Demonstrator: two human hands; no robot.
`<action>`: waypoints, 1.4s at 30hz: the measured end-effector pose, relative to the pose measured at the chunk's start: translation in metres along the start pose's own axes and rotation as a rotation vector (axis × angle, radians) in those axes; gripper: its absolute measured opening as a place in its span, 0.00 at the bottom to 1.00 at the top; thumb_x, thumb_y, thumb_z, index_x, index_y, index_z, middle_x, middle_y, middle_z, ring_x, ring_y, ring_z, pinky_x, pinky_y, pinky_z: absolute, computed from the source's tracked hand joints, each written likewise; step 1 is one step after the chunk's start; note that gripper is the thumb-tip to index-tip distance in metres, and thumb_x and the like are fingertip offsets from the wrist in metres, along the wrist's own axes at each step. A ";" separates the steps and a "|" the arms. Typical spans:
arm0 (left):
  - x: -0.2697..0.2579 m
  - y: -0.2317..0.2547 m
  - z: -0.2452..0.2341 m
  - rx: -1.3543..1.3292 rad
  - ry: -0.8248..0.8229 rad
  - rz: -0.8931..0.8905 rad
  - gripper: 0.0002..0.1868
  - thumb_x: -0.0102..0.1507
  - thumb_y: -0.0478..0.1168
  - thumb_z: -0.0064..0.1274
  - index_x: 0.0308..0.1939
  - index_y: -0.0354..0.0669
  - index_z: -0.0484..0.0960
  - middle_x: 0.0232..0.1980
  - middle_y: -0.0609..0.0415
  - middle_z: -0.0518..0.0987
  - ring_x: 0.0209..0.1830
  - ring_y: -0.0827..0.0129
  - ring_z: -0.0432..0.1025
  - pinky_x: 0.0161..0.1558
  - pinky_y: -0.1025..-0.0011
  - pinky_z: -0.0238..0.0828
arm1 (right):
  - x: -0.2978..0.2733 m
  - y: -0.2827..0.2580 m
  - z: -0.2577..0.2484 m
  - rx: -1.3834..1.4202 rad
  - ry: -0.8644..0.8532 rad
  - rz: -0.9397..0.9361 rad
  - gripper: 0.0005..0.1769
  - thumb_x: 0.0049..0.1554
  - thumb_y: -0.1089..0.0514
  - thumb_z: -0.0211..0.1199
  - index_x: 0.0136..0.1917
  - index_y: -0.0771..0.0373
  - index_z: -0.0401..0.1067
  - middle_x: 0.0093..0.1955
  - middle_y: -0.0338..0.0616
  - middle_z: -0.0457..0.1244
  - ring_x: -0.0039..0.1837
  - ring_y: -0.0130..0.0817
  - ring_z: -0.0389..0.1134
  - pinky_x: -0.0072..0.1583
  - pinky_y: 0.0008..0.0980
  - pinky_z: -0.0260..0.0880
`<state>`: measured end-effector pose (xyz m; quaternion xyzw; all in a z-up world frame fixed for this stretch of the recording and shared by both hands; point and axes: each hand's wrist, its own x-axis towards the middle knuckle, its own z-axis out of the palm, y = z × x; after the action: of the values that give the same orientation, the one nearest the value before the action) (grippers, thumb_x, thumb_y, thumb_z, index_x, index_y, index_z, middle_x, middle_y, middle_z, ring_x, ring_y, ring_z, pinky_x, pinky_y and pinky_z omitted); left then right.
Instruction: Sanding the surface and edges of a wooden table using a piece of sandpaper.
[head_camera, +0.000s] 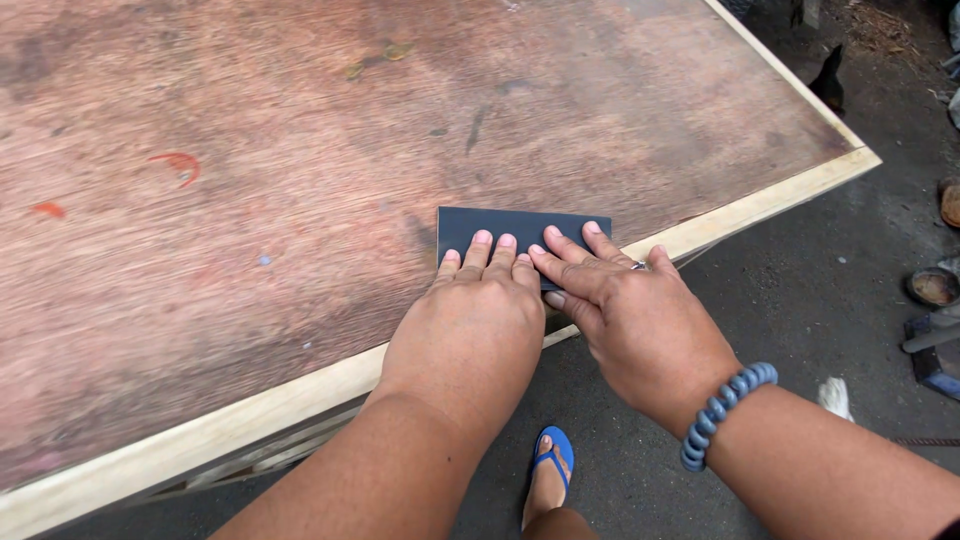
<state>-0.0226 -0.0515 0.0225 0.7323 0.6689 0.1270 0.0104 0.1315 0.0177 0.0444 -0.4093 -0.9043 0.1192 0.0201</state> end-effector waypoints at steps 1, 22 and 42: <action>-0.010 -0.007 -0.002 0.005 0.000 -0.016 0.23 0.64 0.40 0.42 0.60 0.30 0.74 0.71 0.35 0.69 0.73 0.48 0.62 0.65 0.53 0.60 | 0.001 -0.014 0.001 0.003 -0.005 -0.016 0.28 0.60 0.50 0.54 0.73 0.44 0.69 0.80 0.32 0.55 0.81 0.40 0.46 0.72 0.66 0.41; -0.197 -0.128 -0.067 0.186 0.007 -0.415 0.27 0.61 0.35 0.45 0.64 0.28 0.71 0.72 0.34 0.67 0.73 0.47 0.62 0.67 0.52 0.62 | 0.048 -0.216 0.070 0.098 0.031 -0.539 0.25 0.58 0.52 0.58 0.70 0.47 0.70 0.76 0.35 0.57 0.80 0.45 0.49 0.73 0.65 0.41; 0.025 -0.024 -0.005 0.163 -0.082 0.055 0.23 0.62 0.35 0.44 0.61 0.32 0.73 0.69 0.39 0.69 0.72 0.54 0.62 0.66 0.58 0.62 | 0.035 0.005 -0.004 -0.083 0.039 -0.046 0.27 0.60 0.49 0.53 0.72 0.42 0.69 0.79 0.29 0.56 0.80 0.38 0.51 0.72 0.68 0.41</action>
<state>-0.0454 -0.0253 0.0267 0.7533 0.6558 0.0421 -0.0254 0.1123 0.0474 0.0455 -0.3911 -0.9171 0.0733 0.0236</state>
